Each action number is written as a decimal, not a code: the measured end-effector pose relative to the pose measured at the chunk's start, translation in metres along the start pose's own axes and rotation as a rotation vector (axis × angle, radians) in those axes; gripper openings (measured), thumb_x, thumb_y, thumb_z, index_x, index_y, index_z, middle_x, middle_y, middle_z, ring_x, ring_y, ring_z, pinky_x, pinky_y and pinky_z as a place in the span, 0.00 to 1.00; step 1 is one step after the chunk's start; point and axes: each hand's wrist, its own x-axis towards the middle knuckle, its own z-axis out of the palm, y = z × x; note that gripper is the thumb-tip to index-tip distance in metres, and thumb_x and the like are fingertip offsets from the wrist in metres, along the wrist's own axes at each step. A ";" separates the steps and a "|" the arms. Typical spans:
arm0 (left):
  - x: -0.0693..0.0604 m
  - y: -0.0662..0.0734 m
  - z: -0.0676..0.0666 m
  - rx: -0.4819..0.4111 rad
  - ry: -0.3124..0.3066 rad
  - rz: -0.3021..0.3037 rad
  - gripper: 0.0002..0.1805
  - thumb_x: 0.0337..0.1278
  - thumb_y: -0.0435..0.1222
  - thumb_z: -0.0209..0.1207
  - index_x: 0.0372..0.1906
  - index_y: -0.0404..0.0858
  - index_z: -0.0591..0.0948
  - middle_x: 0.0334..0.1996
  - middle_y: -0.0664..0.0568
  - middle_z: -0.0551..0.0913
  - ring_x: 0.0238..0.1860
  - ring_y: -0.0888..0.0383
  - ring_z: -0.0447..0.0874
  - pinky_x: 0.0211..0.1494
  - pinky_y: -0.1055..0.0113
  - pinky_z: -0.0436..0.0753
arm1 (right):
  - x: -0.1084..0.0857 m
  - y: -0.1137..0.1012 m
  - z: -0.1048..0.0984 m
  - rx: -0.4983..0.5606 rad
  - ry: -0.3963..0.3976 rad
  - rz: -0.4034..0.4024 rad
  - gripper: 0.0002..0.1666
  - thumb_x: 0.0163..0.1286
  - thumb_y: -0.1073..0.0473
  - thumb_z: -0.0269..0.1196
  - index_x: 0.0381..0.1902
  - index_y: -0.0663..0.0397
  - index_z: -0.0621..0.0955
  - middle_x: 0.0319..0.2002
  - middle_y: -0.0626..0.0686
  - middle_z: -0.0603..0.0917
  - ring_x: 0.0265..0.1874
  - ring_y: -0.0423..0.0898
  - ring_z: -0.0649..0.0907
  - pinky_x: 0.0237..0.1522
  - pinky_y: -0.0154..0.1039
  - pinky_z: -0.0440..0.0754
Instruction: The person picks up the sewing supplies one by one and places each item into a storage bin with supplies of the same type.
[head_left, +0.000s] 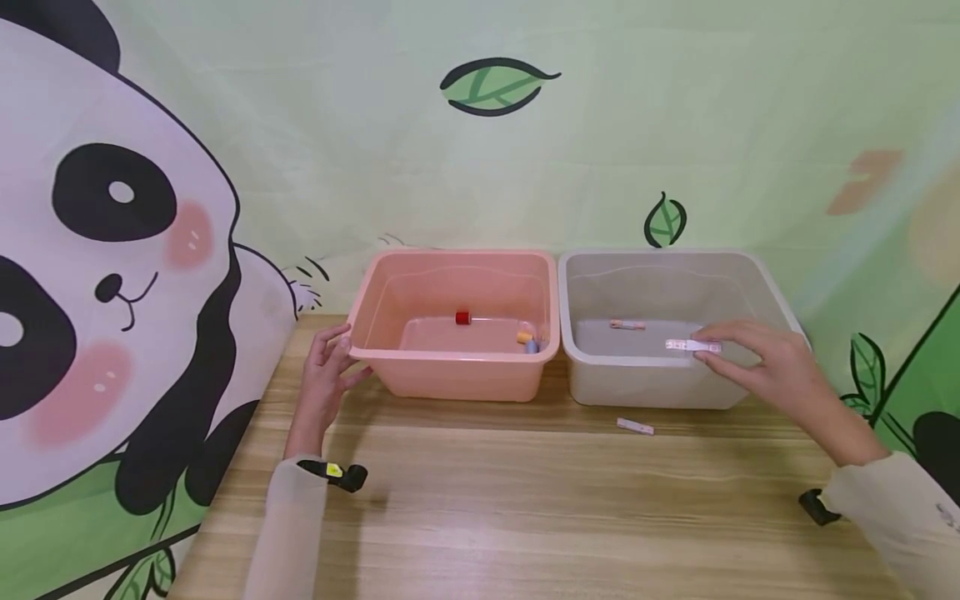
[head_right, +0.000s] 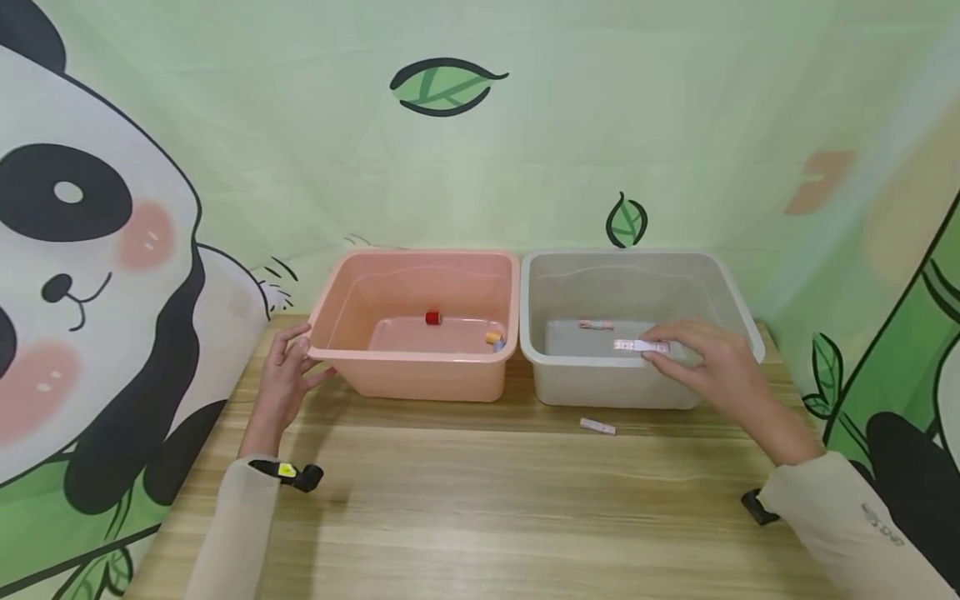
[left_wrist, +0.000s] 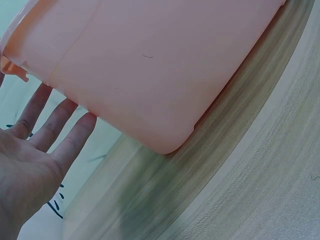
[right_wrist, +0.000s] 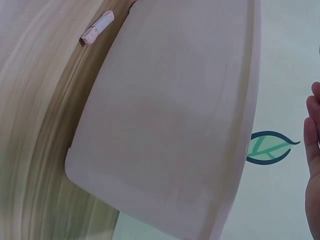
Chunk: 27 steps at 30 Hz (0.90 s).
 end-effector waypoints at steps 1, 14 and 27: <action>0.000 0.000 0.000 0.000 0.000 0.001 0.17 0.75 0.45 0.57 0.62 0.50 0.74 0.62 0.48 0.71 0.51 0.56 0.86 0.56 0.44 0.83 | 0.001 0.002 0.001 0.002 0.011 -0.014 0.24 0.70 0.38 0.65 0.42 0.53 0.89 0.40 0.53 0.90 0.53 0.19 0.76 0.58 0.14 0.69; 0.000 0.000 -0.001 0.007 -0.002 -0.001 0.18 0.75 0.46 0.57 0.63 0.49 0.73 0.62 0.48 0.70 0.51 0.56 0.86 0.57 0.43 0.82 | 0.012 0.008 -0.005 -0.022 0.018 -0.054 0.34 0.72 0.31 0.57 0.41 0.56 0.89 0.37 0.53 0.90 0.47 0.21 0.78 0.53 0.12 0.70; 0.001 -0.001 -0.001 0.001 0.001 -0.006 0.18 0.73 0.46 0.58 0.63 0.51 0.74 0.62 0.48 0.71 0.50 0.57 0.87 0.53 0.49 0.85 | 0.022 0.012 -0.014 -0.066 0.009 -0.061 0.34 0.72 0.29 0.55 0.41 0.53 0.89 0.36 0.51 0.90 0.46 0.20 0.77 0.52 0.11 0.68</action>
